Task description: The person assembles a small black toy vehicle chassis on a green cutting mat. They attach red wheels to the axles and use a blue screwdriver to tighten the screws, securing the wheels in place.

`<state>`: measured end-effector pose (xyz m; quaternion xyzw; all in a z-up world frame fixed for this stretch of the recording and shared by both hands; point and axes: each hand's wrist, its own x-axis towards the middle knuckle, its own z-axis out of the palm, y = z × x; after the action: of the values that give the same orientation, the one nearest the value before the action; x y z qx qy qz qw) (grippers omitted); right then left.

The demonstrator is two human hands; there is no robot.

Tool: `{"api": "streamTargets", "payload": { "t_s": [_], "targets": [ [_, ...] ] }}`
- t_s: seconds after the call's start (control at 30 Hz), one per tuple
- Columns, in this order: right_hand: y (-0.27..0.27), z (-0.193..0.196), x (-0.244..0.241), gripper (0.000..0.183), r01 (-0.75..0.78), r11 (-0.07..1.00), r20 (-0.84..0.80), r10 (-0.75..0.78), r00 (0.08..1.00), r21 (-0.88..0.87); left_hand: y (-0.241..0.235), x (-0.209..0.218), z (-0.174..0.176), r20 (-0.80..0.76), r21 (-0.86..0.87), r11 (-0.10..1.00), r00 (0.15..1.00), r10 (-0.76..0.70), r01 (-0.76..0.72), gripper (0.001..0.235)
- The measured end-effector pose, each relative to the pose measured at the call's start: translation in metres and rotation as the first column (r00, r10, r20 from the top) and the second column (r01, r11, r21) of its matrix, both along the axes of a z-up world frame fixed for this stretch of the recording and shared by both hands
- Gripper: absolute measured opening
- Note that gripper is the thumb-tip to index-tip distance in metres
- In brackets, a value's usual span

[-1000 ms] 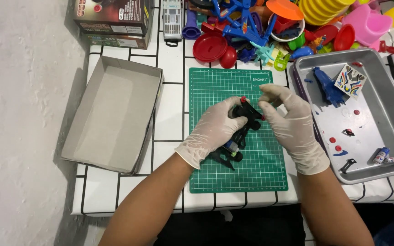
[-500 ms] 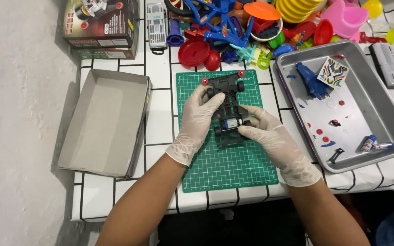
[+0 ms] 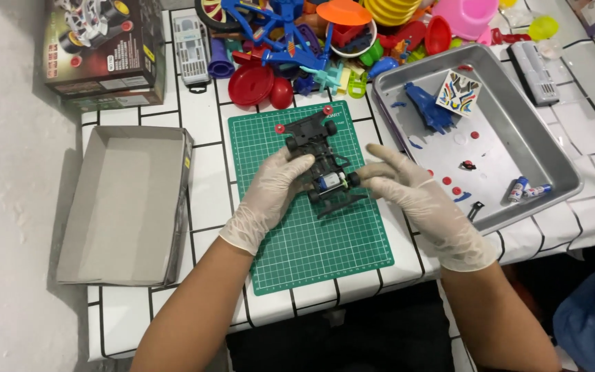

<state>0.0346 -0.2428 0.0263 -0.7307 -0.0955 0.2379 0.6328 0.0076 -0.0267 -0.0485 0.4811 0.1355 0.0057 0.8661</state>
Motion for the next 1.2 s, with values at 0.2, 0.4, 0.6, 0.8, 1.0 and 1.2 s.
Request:
{"api": "streamTargets", "payload": {
  "t_s": [0.2, 0.4, 0.6, 0.8, 1.0, 1.2],
  "targets": [
    [-0.127, -0.03, 0.089, 0.025, 0.496, 0.693, 0.72, 0.048, 0.692, -0.524, 0.015, 0.006, -0.009, 0.017, -0.188, 0.98, 0.998, 0.063, -0.059, 0.037],
    [-0.161, -0.074, 0.161, 0.023, 0.403, 0.504, 0.484, 0.036, 0.874, -0.764, 0.013, 0.007, -0.011, 0.003, -0.254, 0.955, 0.988, 0.156, -0.15, 0.042],
    [-0.167, -0.086, 0.171, 0.016, 0.384, 0.54, 0.489, 0.059, 0.87, -0.749, 0.011, 0.008, -0.015, 0.103, -0.303, 0.94, 0.975, 0.198, -0.159, 0.037],
    [-0.148, -0.057, 0.14, 0.006, 0.334, 0.82, 0.436, -0.116, 0.893, -0.465, 0.007, 0.009, -0.01, -0.02, -0.343, 0.892, 0.952, 0.307, -0.295, 0.021],
    [-0.057, -0.009, 0.055, 0.023, 0.085, 0.991, 0.457, -0.027, 0.889, -0.107, 0.005, -0.001, 0.038, -0.378, -0.067, 0.936, 0.877, 0.297, -0.346, 0.081],
    [0.029, -0.02, 0.01, 0.031, -0.049, 0.997, 0.346, 0.026, 0.938, 0.058, 0.011, 0.004, 0.007, -0.309, -0.043, 0.905, 0.867, 0.39, -0.423, 0.067]
  ]
}}
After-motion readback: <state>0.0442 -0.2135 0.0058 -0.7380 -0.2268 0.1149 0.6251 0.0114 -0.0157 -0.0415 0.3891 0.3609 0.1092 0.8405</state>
